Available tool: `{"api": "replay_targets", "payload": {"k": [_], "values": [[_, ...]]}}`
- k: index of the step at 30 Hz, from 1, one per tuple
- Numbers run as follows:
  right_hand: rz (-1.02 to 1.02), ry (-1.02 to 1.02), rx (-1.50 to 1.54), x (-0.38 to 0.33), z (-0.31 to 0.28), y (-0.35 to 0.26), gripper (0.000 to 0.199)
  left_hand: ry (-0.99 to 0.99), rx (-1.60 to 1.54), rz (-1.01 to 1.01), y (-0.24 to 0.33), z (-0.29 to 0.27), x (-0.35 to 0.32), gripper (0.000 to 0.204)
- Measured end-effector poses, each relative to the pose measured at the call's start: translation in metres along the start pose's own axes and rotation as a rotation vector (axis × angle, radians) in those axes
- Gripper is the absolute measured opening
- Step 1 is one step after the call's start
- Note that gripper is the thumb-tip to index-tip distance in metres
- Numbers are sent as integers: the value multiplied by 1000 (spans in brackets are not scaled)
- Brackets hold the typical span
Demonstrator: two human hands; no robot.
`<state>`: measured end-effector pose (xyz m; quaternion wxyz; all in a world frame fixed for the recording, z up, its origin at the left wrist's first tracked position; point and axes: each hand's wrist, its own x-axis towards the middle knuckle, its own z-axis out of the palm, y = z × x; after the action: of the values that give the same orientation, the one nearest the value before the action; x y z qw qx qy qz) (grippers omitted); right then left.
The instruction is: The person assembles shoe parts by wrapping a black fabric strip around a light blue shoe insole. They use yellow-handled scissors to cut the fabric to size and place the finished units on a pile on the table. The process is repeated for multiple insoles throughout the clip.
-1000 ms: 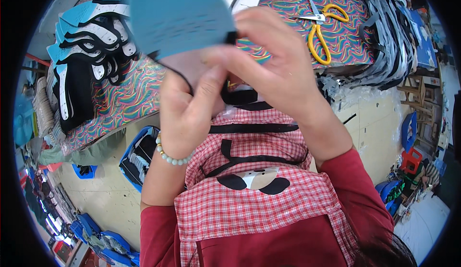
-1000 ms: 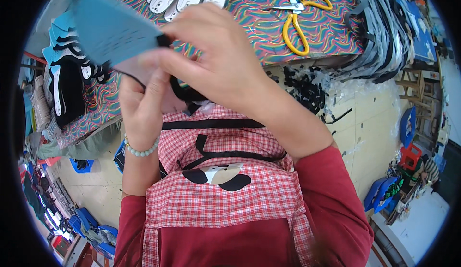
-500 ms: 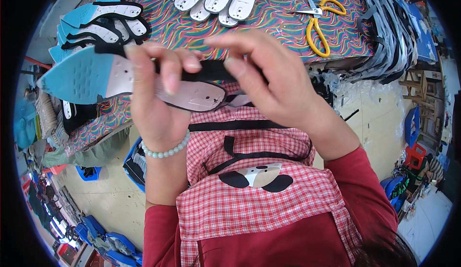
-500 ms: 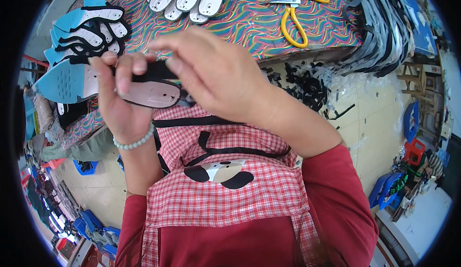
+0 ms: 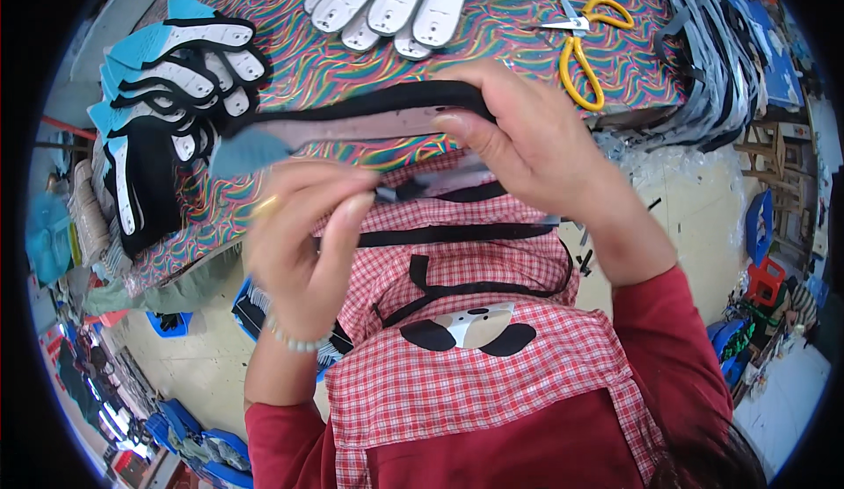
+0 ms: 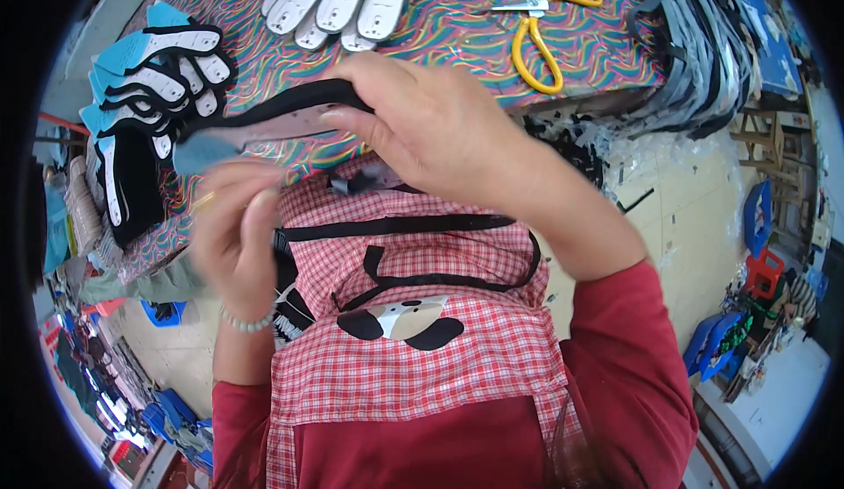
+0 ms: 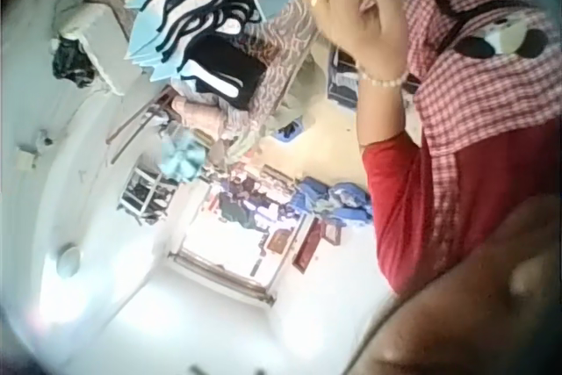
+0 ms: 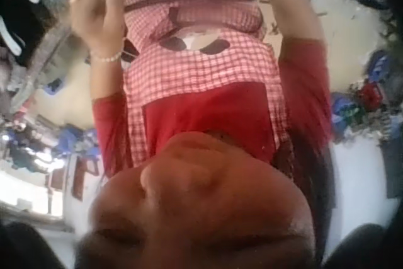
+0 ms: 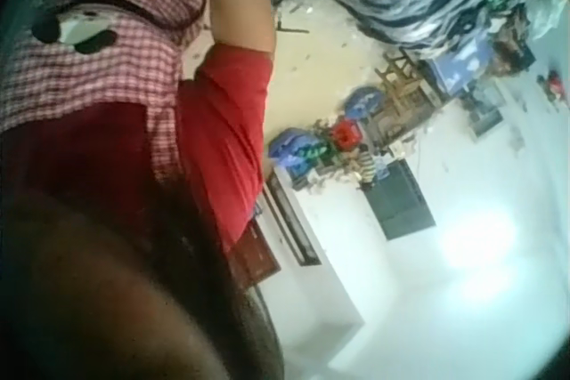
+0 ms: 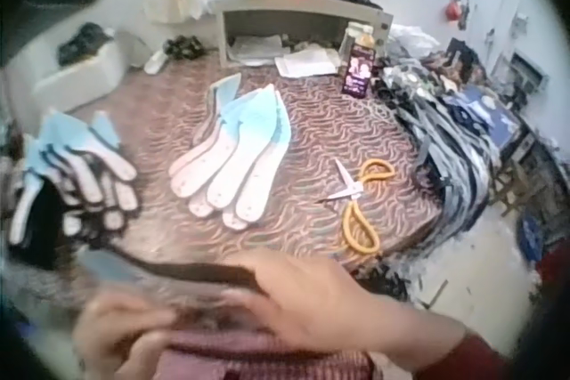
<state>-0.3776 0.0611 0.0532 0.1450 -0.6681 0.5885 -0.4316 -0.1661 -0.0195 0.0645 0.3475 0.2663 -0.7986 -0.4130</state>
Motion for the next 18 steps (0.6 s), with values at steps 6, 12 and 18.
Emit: {"api": "replay_targets", "payload": {"k": [6, 12, 18], "values": [[-184, -215, -304, 21, -38, -30, 29, -277, 601, 442, 35, -31, 54, 29], [-221, -320, -265, 22, -37, -40, 26, -449, 223, 344, 13, -27, 46, 22], [-62, -69, 241, 30, -29, -29, 55, -211, -310, -210, 34, 3, 23, 27]]}}
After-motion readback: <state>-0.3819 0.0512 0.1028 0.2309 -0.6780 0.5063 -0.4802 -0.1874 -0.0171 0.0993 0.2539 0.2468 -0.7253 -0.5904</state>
